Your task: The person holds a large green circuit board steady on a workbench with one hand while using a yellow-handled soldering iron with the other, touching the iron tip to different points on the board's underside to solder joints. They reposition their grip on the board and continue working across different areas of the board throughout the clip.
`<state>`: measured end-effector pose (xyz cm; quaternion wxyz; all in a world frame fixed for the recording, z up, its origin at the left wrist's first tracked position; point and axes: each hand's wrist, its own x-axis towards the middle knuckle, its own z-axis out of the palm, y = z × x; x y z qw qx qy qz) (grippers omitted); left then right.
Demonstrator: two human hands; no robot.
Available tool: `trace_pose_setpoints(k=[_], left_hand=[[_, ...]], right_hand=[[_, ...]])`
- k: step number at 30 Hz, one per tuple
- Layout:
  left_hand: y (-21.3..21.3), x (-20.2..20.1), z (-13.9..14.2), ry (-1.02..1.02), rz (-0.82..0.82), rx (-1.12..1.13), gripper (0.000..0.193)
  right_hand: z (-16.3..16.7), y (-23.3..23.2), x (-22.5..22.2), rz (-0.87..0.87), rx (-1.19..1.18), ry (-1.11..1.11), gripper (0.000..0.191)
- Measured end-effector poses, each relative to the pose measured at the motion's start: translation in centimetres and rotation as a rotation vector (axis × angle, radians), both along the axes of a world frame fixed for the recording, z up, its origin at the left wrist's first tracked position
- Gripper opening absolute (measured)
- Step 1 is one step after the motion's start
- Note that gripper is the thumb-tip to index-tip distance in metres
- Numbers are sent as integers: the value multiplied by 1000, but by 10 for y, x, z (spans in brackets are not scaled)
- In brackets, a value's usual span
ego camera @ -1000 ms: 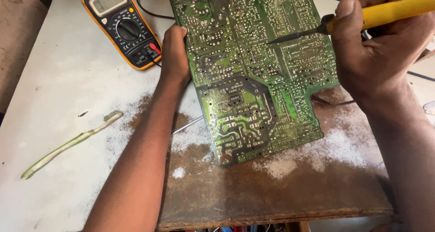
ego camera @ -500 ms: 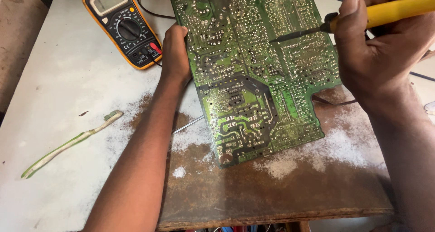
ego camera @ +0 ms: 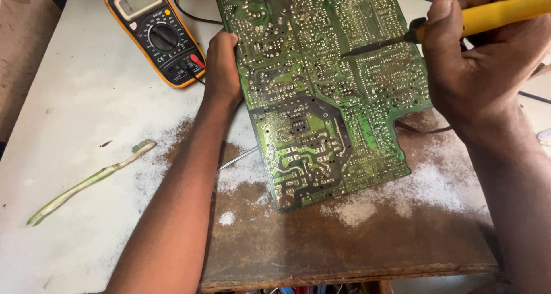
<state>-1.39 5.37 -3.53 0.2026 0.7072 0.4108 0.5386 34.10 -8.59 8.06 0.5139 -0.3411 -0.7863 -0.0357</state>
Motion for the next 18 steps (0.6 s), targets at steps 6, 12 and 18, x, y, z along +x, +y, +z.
trace_pose_setpoints(k=[6,12,18], left_hand=[[3,0,-5,57,55,106,26],[1,-1,-4,37,36,93,28],[7,0,-9,23,41,83,27]], right_hand=[[0,-2,-3,-29,-35,42,11],[2,-2,-3,-64,-31,8,10],[3,-1,-3,-48,-32,28,11]])
